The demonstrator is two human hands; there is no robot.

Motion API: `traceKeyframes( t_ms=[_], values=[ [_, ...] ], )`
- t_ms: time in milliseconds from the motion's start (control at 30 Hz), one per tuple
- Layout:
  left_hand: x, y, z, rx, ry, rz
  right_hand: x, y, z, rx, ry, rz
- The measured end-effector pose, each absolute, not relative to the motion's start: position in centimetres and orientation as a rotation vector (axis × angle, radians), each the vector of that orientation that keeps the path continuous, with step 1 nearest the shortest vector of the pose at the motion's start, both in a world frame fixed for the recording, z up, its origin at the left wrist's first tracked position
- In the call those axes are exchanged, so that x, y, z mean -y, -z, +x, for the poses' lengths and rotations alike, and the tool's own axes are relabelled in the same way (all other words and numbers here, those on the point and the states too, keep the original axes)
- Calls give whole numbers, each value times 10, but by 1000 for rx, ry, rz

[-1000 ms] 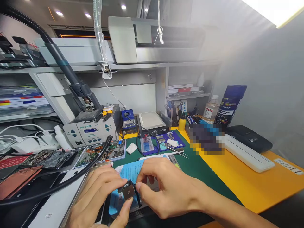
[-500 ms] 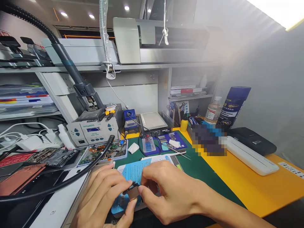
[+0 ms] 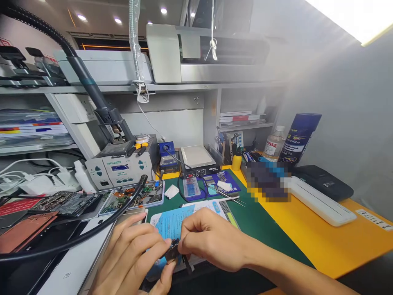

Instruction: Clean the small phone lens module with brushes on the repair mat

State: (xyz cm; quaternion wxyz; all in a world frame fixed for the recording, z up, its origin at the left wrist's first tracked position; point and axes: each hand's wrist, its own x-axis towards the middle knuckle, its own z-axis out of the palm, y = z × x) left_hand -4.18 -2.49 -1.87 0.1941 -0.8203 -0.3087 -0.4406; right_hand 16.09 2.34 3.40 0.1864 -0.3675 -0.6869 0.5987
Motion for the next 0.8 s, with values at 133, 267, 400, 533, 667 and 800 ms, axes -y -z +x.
traceKeyframes(
  t_ms=[133, 267, 400, 533, 667, 800],
  values=[
    [25, 20, -42, 839, 1218, -2272, -28, -29, 157, 1807, -1783, -1074],
    [25, 18, -41, 887, 1293, -2301, -31, -29, 163, 1792, -1834, -1031],
    [24, 10, -44, 1029, 1442, -2422, -30, -35, 174, 1821, -1777, -934],
    [23, 5, -48, 1073, 1465, -2494, -25, -42, 178, 1886, -1710, -868],
    [22, 7, -48, 1049, 1441, -2542, -23, -43, 175, 1923, -1630, -884],
    [24, 11, -46, 1062, 1463, -2509, -23, -39, 174, 1963, -1536, -916]
  ],
)
